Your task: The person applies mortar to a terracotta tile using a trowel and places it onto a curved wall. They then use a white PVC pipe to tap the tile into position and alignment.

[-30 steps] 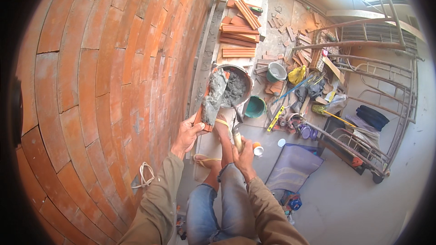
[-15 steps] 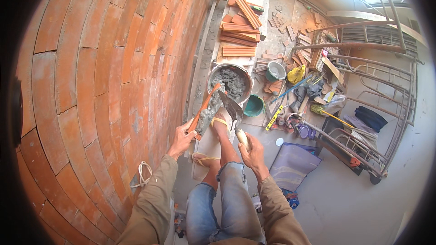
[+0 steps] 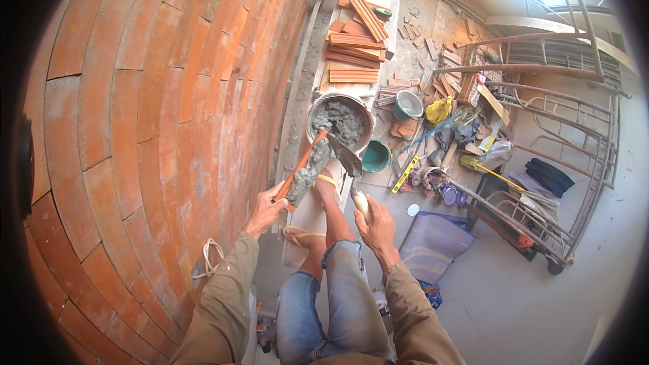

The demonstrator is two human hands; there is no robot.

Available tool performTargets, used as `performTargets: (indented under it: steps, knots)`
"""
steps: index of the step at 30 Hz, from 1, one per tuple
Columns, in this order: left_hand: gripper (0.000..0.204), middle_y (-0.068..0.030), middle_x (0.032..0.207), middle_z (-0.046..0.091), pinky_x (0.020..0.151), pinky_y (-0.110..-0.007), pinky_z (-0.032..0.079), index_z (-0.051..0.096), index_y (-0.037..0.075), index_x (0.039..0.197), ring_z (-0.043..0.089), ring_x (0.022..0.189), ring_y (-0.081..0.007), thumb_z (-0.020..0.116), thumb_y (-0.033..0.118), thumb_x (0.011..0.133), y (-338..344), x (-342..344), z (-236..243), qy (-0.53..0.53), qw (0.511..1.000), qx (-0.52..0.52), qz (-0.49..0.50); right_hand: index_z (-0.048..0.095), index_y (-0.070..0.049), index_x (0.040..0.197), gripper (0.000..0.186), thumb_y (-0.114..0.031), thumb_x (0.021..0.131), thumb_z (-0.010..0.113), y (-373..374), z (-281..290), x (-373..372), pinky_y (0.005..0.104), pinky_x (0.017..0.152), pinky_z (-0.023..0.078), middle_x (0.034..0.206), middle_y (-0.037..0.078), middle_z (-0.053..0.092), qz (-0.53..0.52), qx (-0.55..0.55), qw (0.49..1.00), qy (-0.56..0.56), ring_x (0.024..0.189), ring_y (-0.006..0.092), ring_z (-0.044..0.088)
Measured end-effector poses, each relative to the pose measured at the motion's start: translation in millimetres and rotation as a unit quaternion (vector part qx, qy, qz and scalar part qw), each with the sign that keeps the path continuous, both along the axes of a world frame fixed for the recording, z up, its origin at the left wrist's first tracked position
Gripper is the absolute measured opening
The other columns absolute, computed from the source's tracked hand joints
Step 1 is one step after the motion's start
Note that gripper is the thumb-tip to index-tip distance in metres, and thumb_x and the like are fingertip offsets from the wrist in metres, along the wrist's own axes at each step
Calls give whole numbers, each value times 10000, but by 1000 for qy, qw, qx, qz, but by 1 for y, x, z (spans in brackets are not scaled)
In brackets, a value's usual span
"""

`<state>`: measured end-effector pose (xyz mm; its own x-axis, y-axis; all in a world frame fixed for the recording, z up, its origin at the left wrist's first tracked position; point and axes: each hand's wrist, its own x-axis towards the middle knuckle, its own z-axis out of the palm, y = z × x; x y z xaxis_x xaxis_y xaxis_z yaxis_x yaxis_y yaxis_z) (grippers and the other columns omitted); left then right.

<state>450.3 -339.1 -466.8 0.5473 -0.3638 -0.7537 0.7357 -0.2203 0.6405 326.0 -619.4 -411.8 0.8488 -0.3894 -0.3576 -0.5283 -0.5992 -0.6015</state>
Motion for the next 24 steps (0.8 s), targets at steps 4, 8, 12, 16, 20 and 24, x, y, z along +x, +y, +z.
performTargets:
  steps: [4, 8, 12, 16, 20, 24]
  knots:
    - [576, -101, 1272, 625, 917, -277, 507, 466, -52, 1440, 604, 1069, -124, 582, -28, 876, 6, 2, 7, 8, 1000, -4, -18, 640, -6, 1210, 457, -256, 842, 741, -9, -9, 8, 395, 810, 539, 1037, 203, 698, -91, 42, 995, -3, 914, 325, 696]
    - [594, -104, 1300, 612, 970, -280, 475, 467, -58, 1438, 590, 1102, -126, 591, -39, 858, 8, 2, 15, 26, 999, -14, -29, 658, -10, 1202, 465, -292, 843, 748, -26, -11, 22, 377, 826, 543, 1031, 191, 718, -74, 46, 995, 40, 934, 300, 713]
    - [598, -96, 1309, 612, 1006, -281, 448, 471, -55, 1437, 579, 1128, -121, 589, -46, 851, 10, 0, 15, 24, 998, -41, -34, 664, -12, 1207, 482, -315, 842, 751, -32, -24, 23, 371, 834, 544, 1039, 192, 727, -81, 58, 993, 67, 940, 294, 718]
    - [607, -81, 1352, 586, 1040, -286, 420, 452, -52, 1450, 548, 1182, -118, 582, -39, 857, 12, -4, 10, 9, 998, -32, -54, 676, -11, 1195, 481, -332, 843, 751, -28, -27, 34, 366, 829, 545, 1031, 190, 733, -96, 82, 988, 87, 935, 280, 721]
    - [618, -80, 1389, 556, 1053, -287, 408, 433, -47, 1464, 531, 1207, -120, 574, -32, 863, 14, -8, 2, -3, 997, -44, -64, 683, -9, 1186, 479, -335, 842, 750, -24, -32, 32, 359, 812, 547, 1007, 184, 737, -82, 83, 989, 86, 912, 264, 724]
    - [623, -76, 1361, 569, 1037, -285, 420, 426, -44, 1469, 540, 1189, -120, 566, -39, 862, 17, -8, -2, -2, 997, -46, -67, 687, -22, 1189, 475, -333, 836, 755, -20, -28, 31, 348, 808, 546, 1002, 172, 740, -77, 106, 984, 117, 900, 247, 722]
